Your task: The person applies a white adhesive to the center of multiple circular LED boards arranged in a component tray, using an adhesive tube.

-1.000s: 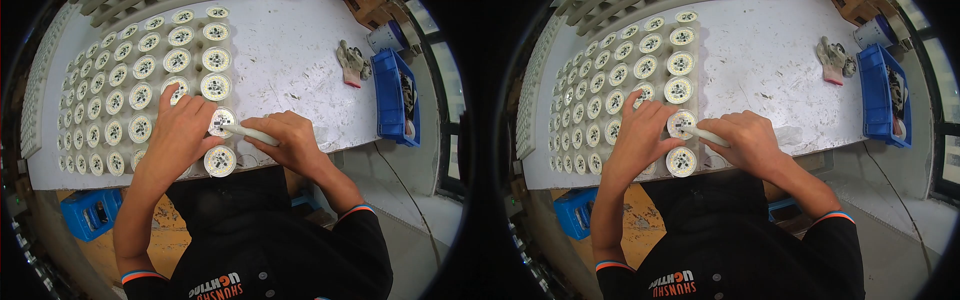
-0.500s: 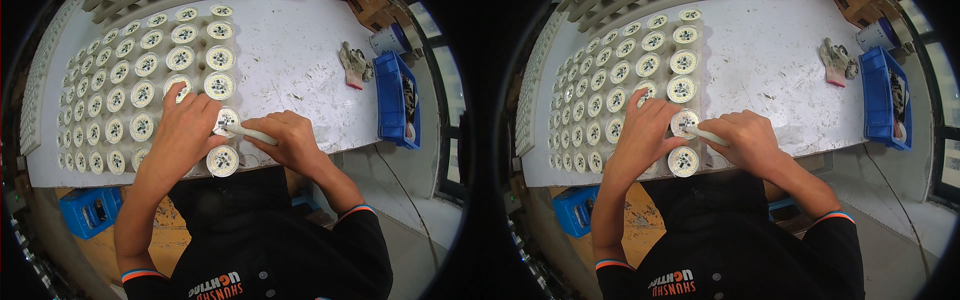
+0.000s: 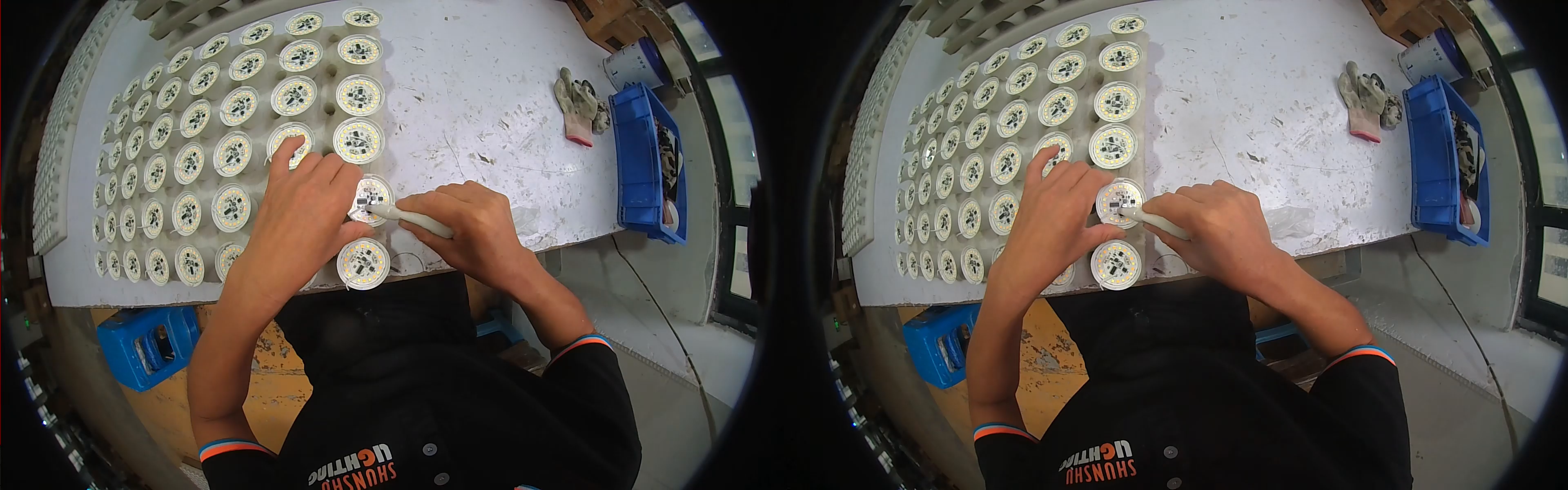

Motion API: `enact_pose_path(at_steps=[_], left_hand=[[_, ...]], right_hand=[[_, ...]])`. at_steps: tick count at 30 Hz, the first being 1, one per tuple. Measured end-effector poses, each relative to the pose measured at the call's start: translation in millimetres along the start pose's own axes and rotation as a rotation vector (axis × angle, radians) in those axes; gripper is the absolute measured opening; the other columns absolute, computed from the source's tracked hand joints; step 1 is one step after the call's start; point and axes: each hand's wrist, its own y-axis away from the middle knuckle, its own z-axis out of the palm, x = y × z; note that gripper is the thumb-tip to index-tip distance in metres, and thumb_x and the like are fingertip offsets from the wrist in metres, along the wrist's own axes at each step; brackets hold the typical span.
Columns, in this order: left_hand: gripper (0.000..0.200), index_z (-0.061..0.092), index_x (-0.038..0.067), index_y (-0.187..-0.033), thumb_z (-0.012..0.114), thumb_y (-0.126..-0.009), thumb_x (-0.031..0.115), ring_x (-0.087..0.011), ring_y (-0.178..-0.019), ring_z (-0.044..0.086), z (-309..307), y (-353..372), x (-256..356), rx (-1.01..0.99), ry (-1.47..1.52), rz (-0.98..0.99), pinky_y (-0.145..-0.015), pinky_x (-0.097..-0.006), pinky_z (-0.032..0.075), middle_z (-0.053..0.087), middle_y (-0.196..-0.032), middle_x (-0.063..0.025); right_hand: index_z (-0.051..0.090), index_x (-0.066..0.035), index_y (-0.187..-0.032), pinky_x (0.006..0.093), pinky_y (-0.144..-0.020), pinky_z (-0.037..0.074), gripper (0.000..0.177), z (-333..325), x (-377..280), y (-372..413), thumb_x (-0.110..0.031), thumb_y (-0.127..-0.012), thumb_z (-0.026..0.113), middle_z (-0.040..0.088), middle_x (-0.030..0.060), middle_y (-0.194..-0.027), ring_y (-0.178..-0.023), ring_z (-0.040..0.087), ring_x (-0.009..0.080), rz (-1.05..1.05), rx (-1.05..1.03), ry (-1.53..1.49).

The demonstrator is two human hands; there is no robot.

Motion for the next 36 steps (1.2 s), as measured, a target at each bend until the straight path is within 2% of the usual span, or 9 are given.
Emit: enact_pose_path(at_steps=[10, 13, 15, 19, 20, 29, 36], left_hand=[[0.045, 0.059, 0.004, -0.094, 0.085, -0.063, 0.023, -0.0257, -0.093, 0.061, -1, 0, 1, -0.005, 0.013, -0.003, -0.106, -0.0486, 0.033, 0.061, -0.090, -0.0092], [0.052, 0.062, 0.008, -0.108, 0.086, -0.063, 0.020, -0.0249, -0.098, 0.060, -3, 1, 2, -0.031, 0.013, -0.037, -0.111, -0.0480, 0.028, 0.061, -0.092, -0.0066], [0.049, 0.063, 0.008, -0.108, 0.084, -0.066, 0.019, -0.0248, -0.095, 0.060, -11, 2, -1, -0.003, 0.057, -0.017, -0.105, -0.0459, 0.033, 0.061, -0.089, -0.0062], [0.038, 0.065, 0.007, -0.107, 0.079, -0.073, 0.013, -0.0254, -0.088, 0.059, -30, -8, -18, 0.115, 0.091, -0.064, -0.089, -0.0409, 0.041, 0.059, -0.083, -0.0053], [0.026, 0.066, 0.007, -0.101, 0.075, -0.076, 0.010, -0.0261, -0.085, 0.058, -32, -14, -20, 0.165, 0.132, -0.075, -0.080, -0.0390, 0.042, 0.060, -0.080, -0.0055], [0.016, 0.067, 0.007, -0.090, 0.073, -0.075, 0.010, -0.0266, -0.091, 0.057, -7, -52, -30, 0.078, 0.058, 0.111, -0.089, -0.0410, 0.041, 0.060, -0.089, -0.0064], [0.011, 0.068, 0.007, -0.085, 0.072, -0.075, 0.011, -0.0255, -0.096, 0.055, -1, -63, -29, -0.071, 0.071, 0.107, -0.092, -0.0403, 0.040, 0.059, -0.088, -0.0057]], right_hand=[[0.073, -0.010, -0.096, 0.0360, -0.068, 0.054, 0.019, -1, -1, 0, -0.011, -0.077, 0.077, 0.070, 0.0095, -0.083, -0.075, 0.068, 0.0288, 0.086, -0.072, -0.056], [0.072, -0.009, -0.098, 0.0347, -0.067, 0.054, 0.018, -2, -1, 1, -0.012, -0.080, 0.075, 0.071, 0.0095, -0.084, -0.074, 0.068, 0.0269, 0.134, -0.050, -0.178], [0.072, -0.008, -0.099, 0.0343, -0.065, 0.053, 0.016, -7, -4, 1, -0.014, -0.083, 0.072, 0.071, 0.0098, -0.086, -0.073, 0.068, 0.0265, 0.176, -0.004, -0.343], [0.070, -0.004, -0.106, 0.0287, -0.070, 0.052, 0.019, -15, -1, 8, -0.010, -0.089, 0.068, 0.072, 0.0094, -0.094, -0.078, 0.067, 0.0165, 0.267, 0.110, -0.556], [0.070, -0.003, -0.107, 0.0278, -0.070, 0.052, 0.019, -17, 0, 8, -0.010, -0.089, 0.068, 0.071, 0.0090, -0.095, -0.079, 0.067, 0.0146, 0.293, 0.112, -0.562], [0.070, -0.002, -0.107, 0.0273, -0.073, 0.051, 0.020, -18, 8, 17, -0.011, -0.090, 0.068, 0.071, 0.0085, -0.097, -0.081, 0.065, 0.0129, 0.332, 0.101, -0.575], [0.070, -0.002, -0.107, 0.0266, -0.072, 0.051, 0.020, -17, 13, 20, -0.012, -0.089, 0.068, 0.072, 0.0083, -0.096, -0.081, 0.065, 0.0123, 0.342, 0.138, -0.577]])
